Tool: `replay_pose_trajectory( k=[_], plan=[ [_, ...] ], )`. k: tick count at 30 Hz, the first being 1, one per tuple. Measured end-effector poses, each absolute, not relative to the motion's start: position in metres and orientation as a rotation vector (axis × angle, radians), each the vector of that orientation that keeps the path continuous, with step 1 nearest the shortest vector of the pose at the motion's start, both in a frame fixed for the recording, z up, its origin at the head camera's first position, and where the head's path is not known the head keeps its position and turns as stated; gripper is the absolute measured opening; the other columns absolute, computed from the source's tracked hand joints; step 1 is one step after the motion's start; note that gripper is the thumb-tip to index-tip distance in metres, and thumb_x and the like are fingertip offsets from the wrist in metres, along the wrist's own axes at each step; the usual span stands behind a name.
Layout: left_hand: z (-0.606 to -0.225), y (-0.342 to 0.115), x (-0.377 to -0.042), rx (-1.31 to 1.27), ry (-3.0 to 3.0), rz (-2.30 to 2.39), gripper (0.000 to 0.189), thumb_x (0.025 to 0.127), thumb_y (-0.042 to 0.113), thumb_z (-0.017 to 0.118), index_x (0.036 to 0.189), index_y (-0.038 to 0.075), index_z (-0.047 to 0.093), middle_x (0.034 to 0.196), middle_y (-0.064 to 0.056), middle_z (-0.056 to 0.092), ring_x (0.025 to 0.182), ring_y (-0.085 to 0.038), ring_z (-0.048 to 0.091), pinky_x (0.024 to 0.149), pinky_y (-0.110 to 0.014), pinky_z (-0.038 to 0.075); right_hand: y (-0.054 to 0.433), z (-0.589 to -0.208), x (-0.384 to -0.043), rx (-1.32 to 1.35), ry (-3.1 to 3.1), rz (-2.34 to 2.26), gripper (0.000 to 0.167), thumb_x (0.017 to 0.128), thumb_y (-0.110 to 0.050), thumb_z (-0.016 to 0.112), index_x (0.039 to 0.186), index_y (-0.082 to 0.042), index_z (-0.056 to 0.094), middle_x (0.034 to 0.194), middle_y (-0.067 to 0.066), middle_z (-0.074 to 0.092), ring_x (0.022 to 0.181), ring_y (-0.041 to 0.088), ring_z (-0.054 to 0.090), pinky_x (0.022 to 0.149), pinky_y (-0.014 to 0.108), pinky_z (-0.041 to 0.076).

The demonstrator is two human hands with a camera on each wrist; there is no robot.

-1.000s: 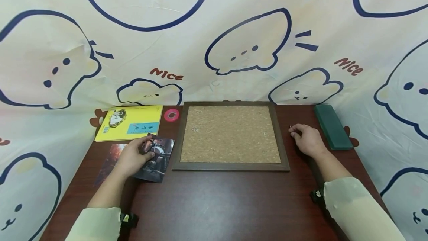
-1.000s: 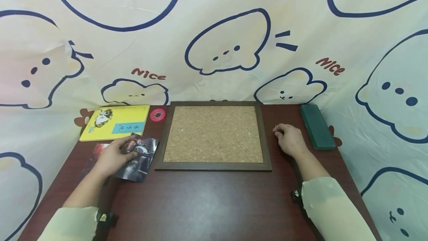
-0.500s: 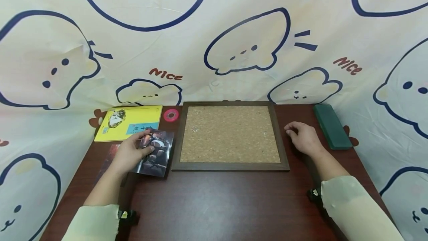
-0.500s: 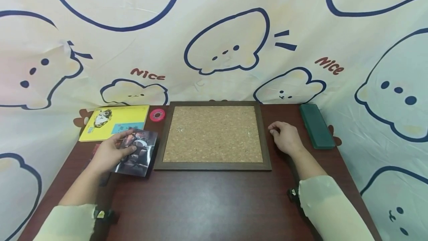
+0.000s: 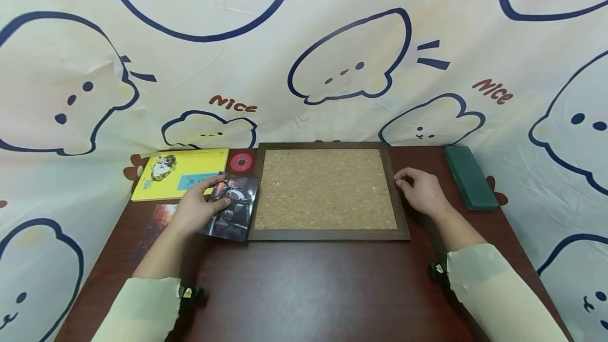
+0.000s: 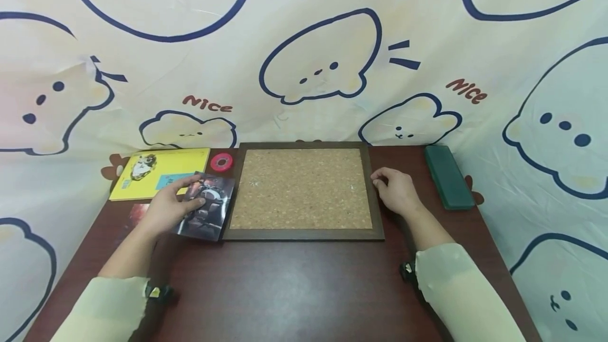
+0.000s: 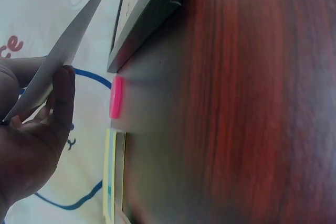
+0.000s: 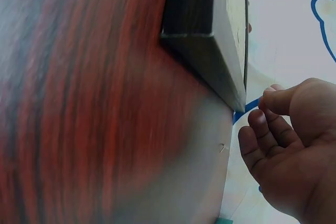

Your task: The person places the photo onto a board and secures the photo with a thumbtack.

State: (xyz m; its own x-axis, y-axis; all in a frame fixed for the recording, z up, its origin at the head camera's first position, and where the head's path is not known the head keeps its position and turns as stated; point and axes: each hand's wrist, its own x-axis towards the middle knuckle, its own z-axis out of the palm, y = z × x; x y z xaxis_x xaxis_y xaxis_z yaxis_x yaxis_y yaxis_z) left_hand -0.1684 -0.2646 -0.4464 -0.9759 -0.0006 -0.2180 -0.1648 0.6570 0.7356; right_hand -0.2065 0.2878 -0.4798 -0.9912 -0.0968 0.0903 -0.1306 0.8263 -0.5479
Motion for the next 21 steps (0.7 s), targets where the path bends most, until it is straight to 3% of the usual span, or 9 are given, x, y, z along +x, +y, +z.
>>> replay_pose_trajectory(
  k=[16,21],
  plan=[
    [-0.45,-0.235,-0.189,-0.099,2.629,1.36,0.068,0.096,0.021,0.076,0.157,0.02,0.047,0.161,-0.017,0.039,0.136,-0.04,0.043,0.113,-0.061,0.037,0.258,-0.478,-0.218,0.184,-2.922,0.947,0.012,0.103,-0.015,0.063,0.11,-0.009,0.071,0.107,0.013,0.073,0.095,0.03,0.064,0.083,0.05,0.052],
    [-0.455,-0.226,-0.196,-0.073,2.608,1.411,0.067,0.096,0.018,0.075,0.156,0.019,0.047,0.158,-0.017,0.044,0.129,-0.037,0.051,0.107,-0.057,0.045,0.247,-0.479,-0.221,0.215,-2.922,0.974,0.014,0.104,-0.016,0.062,0.111,-0.008,0.071,0.11,0.014,0.073,0.1,0.031,0.065,0.087,0.051,0.052]
  ],
)
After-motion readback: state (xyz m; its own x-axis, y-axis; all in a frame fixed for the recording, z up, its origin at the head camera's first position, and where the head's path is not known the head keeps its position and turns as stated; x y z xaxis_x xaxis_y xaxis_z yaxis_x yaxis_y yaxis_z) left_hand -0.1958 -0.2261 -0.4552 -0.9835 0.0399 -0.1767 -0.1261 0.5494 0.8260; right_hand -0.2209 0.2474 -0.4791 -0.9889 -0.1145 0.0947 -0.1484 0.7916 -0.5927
